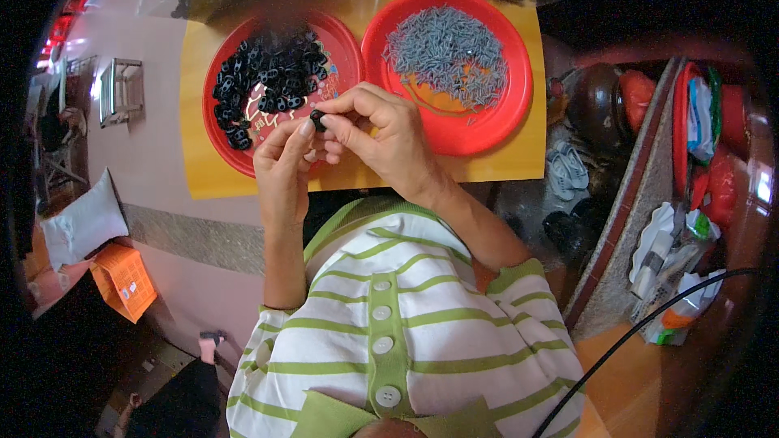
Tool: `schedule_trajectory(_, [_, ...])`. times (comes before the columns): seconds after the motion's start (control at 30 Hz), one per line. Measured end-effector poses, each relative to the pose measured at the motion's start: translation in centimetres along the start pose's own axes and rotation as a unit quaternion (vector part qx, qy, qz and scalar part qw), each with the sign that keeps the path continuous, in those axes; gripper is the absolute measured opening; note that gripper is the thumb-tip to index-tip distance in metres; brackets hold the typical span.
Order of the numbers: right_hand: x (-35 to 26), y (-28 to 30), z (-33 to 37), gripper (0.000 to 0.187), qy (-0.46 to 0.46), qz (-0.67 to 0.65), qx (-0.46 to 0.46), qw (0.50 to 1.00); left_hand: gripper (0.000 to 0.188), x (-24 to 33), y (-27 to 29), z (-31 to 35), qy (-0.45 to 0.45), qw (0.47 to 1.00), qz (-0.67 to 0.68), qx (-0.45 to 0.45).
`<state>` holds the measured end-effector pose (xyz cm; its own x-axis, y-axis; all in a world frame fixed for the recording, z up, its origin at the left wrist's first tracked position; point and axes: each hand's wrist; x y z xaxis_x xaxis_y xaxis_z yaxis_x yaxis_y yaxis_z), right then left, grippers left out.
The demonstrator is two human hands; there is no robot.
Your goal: The person repeatedly picks a black plastic buckle from a red plate and a gray cable tie from another red plate, then inserts the tie through the buckle to assemble units. The assembled units are placed back into the plate with the buckles. The process continues throughout the clip.
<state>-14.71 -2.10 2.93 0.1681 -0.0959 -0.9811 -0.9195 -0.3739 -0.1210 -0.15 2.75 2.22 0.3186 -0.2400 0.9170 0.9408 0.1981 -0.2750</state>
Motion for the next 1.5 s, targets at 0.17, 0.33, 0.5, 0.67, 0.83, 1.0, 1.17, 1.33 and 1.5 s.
schedule_trajectory(0.17, [-0.4,-0.4,0.2,0.028,-0.001,0.019,-0.001,1.000,0.017,-0.7,-0.5,0.4,0.007,0.997,0.051,0.062])
schedule_trajectory(0.33, [-0.3,-0.1,0.3,0.031,0.057,0.093,-0.017,0.994,0.014,-1.7,-0.9,0.6,0.006,0.995,0.069,0.067])
schedule_trajectory(0.5, [-0.9,0.1,0.4,0.033,0.079,0.138,-0.036,0.987,0.014,-2.0,-0.5,0.7,-0.002,0.997,0.045,0.058])
schedule_trajectory(0.67, [-0.6,0.0,0.4,0.035,0.117,0.167,-0.034,0.978,0.012,-1.5,-1.4,0.9,0.003,0.994,0.075,0.080])
schedule_trajectory(0.83, [-0.8,0.7,0.1,0.031,0.082,0.116,-0.029,0.989,0.019,-1.1,-1.3,0.9,-0.024,0.996,0.076,0.036])
schedule_trajectory(1.0, [-1.1,1.4,0.2,0.028,0.032,0.048,-0.043,0.997,0.027,-1.6,-1.7,0.9,-0.157,0.985,-0.035,0.063])
schedule_trajectory(1.17, [-0.7,1.7,0.8,0.025,-0.022,-0.049,-0.063,0.997,0.030,-2.3,-0.8,1.1,-0.227,0.962,-0.155,0.008])
schedule_trajectory(1.33, [-0.4,2.1,2.3,0.024,-0.061,-0.073,-0.068,0.993,0.026,-2.9,-1.0,1.7,-0.234,0.959,-0.160,-0.016])
schedule_trajectory(1.5, [-0.7,1.3,2.1,0.024,-0.044,-0.052,-0.099,0.993,0.022,-3.3,-0.3,2.1,-0.256,0.958,-0.127,-0.014])
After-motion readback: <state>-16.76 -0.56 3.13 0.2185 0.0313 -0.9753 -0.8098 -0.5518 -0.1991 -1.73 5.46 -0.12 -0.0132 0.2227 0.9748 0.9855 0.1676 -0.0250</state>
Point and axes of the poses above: each hand's wrist, its own z-axis away from the middle knuckle, its own y-axis out of the back of the hand, x = y × z, and after that the axes turned 15 degrees about -z, right-handed
